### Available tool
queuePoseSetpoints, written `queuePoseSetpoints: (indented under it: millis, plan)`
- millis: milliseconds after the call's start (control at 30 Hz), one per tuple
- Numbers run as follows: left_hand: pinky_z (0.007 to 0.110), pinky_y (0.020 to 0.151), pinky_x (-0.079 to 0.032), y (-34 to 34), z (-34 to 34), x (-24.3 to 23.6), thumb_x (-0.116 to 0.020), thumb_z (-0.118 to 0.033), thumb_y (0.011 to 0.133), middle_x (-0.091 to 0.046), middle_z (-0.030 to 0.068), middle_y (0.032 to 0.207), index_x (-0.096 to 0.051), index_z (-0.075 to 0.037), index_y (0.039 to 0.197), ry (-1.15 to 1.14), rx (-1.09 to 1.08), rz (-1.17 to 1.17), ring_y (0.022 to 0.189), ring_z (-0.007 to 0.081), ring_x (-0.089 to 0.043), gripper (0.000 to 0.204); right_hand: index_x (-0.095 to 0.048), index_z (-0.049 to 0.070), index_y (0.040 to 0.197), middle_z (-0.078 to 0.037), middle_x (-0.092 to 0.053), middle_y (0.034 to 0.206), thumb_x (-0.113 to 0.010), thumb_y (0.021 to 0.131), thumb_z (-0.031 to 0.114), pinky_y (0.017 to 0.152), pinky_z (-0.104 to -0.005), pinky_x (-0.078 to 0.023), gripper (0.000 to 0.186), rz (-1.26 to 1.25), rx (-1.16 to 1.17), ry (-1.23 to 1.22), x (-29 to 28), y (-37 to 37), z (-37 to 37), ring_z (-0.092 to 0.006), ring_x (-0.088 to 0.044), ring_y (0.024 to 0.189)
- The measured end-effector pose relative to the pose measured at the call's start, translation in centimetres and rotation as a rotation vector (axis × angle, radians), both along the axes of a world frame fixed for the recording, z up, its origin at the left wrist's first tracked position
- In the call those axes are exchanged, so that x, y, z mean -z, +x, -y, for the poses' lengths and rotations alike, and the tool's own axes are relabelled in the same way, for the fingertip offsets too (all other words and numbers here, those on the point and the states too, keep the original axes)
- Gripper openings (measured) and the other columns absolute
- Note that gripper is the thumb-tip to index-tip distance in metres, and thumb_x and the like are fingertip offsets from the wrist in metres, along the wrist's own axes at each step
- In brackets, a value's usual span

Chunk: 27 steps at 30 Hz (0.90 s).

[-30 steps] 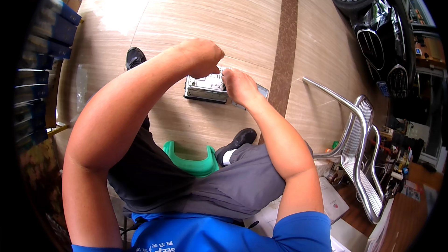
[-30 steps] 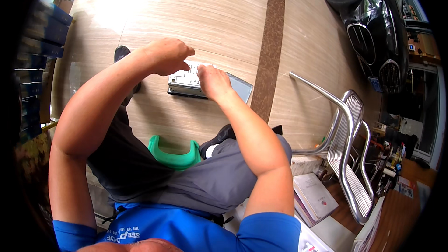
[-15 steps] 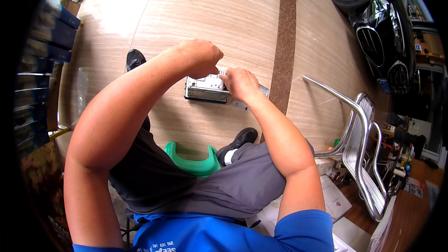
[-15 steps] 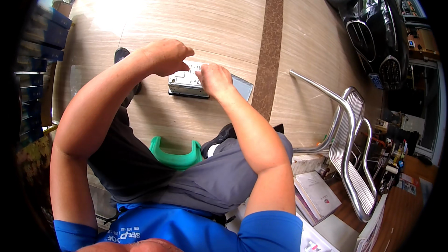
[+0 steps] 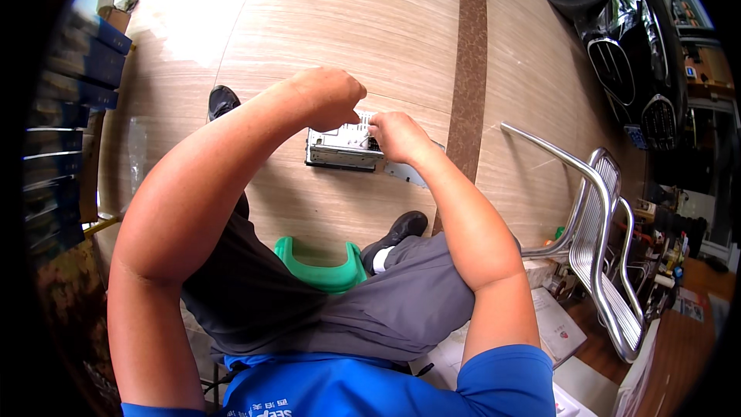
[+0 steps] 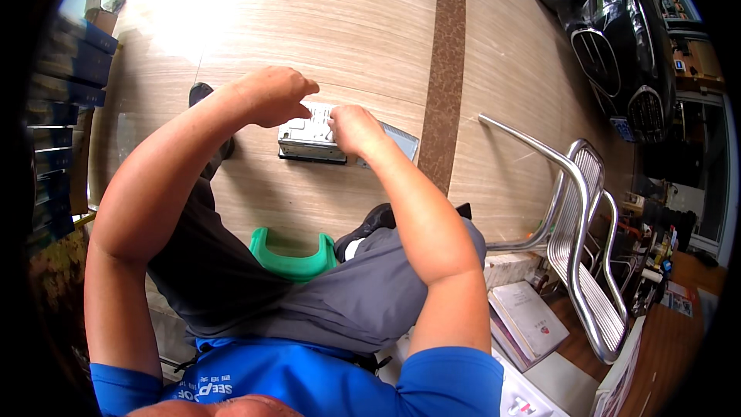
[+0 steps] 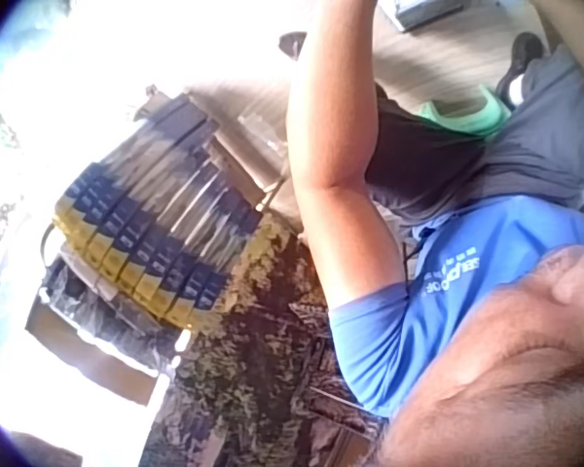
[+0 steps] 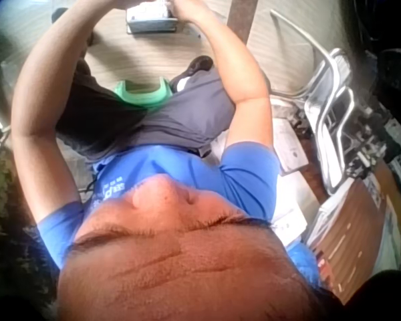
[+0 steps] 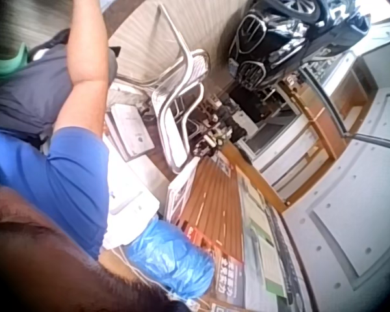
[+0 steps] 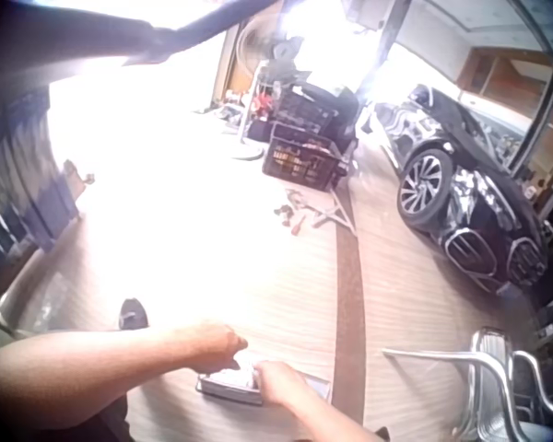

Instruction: The person unscrews and removes a small metal panel from a car radio unit while sitting on the floor. They use a screwdriver to remove multiple screws and then lift the plate away.

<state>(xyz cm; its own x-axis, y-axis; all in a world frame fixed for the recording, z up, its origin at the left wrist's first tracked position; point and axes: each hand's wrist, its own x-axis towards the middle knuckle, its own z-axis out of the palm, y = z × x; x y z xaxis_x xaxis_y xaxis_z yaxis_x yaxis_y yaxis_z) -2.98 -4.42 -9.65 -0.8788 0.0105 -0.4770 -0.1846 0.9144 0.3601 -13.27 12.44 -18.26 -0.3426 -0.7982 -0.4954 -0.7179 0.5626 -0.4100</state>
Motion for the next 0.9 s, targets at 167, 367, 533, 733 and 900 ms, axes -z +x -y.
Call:
queuePoseSetpoints:
  millis: [167, 367, 533, 733, 900]
  plan:
    - [0.045, 0.091, -0.051, 0.1, -0.1, -0.3, -0.069, -0.029, 0.091, -0.07, 0.0196, 0.106, -0.065, -0.002, 0.117, -0.004, -0.002, 0.006, 0.107, 0.0362, -0.065, 0.038, -0.072, 0.004, 0.106, -0.025, -0.07, 0.093, -0.058, 0.096, 0.018, 0.082, -0.0465, -0.055, 0.022, 0.059, 0.082, -0.089, -0.5, 0.4, -0.1, -0.0378, -0.07, 0.091]
    - [0.045, 0.09, -0.051, -0.2, -0.1, 0.1, -0.069, -0.029, 0.091, -0.07, 0.0197, 0.106, -0.064, -0.002, 0.118, 0.006, 0.002, 0.005, 0.107, 0.0361, -0.065, 0.039, -0.07, 0.007, 0.112, -0.023, -0.069, 0.102, -0.057, 0.096, 0.016, 0.086, -0.0468, -0.051, 0.023, 0.077, 0.015, -0.074, 0.4, -0.4, -0.5, -0.039, -0.066, 0.098]
    - [0.045, 0.091, -0.051, -0.2, -0.2, 0.0, -0.069, -0.029, 0.091, -0.07, 0.0197, 0.106, -0.064, -0.002, 0.121, -0.019, 0.013, 0.028, 0.108, 0.0362, -0.064, 0.04, -0.071, -0.001, 0.096, -0.025, -0.071, 0.088, -0.057, 0.097, 0.023, 0.08, -0.0442, -0.056, 0.028, 0.01, 0.016, -0.01, -0.7, -0.1, 0.0, -0.0345, -0.072, 0.08]
    - [0.045, 0.091, -0.051, -0.3, -0.5, -0.5, -0.068, -0.029, 0.092, -0.07, 0.0192, 0.108, -0.063, -0.002, 0.123, -0.012, 0.008, 0.034, 0.108, 0.0356, -0.064, 0.042, -0.073, 0.003, 0.093, -0.02, -0.071, 0.083, -0.059, 0.096, 0.029, 0.079, -0.044, -0.055, 0.03, -0.029, 0.07, -0.068, -0.2, 0.0, -0.2, -0.0329, -0.071, 0.082]
    - [0.045, 0.092, -0.051, -0.1, -0.3, -0.5, -0.068, -0.029, 0.092, -0.07, 0.0192, 0.109, -0.062, -0.002, 0.125, -0.017, 0.009, 0.037, 0.108, 0.0352, -0.065, 0.043, -0.074, 0.006, 0.097, -0.019, -0.072, 0.089, -0.059, 0.095, 0.026, 0.08, -0.0445, -0.055, 0.026, 0.04, 0.072, -0.116, -0.3, -0.3, 0.0, -0.0341, -0.07, 0.087]
